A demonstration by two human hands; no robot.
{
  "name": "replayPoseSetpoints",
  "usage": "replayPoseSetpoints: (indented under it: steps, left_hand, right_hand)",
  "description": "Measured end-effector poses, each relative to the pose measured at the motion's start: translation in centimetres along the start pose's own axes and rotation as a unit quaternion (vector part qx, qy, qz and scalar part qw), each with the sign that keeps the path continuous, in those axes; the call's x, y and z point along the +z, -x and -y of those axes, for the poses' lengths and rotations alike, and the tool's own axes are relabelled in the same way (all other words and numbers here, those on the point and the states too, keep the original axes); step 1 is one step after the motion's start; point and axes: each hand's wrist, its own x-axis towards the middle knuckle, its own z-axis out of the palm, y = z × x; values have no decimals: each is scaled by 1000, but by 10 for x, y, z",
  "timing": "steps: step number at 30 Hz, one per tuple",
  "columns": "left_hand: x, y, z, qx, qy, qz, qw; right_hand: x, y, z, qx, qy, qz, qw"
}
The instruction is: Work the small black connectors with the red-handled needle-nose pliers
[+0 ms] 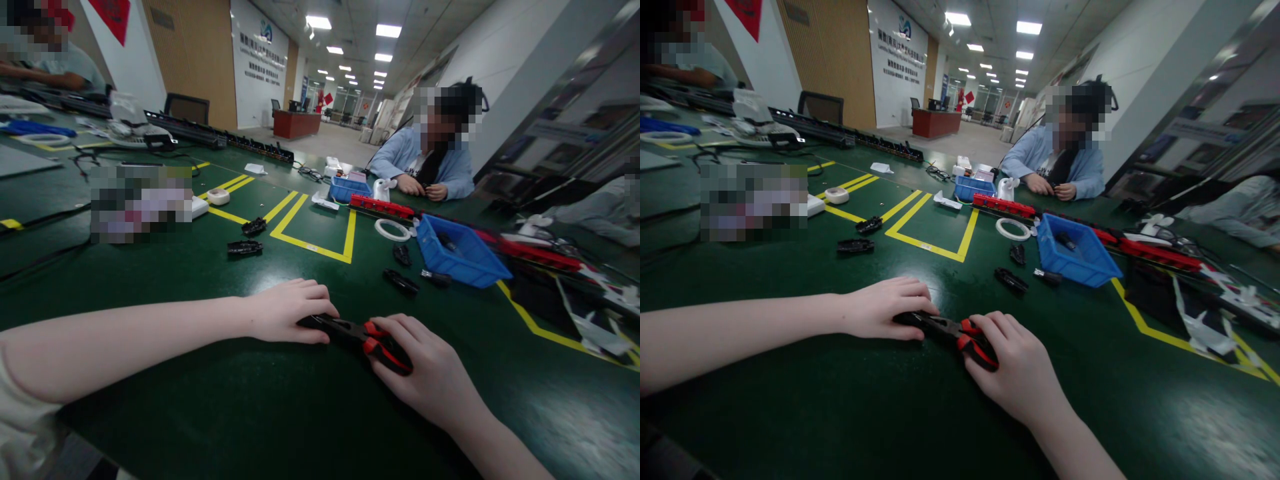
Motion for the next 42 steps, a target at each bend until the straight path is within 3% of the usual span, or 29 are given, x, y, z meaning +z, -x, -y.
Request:
replayPoseSetpoints:
  steps: [42]
  left_hand:
    - [-1, 0, -1, -3, 11, 1, 1000]
  right_hand:
    - [1, 0, -1, 11, -9, 10, 1000]
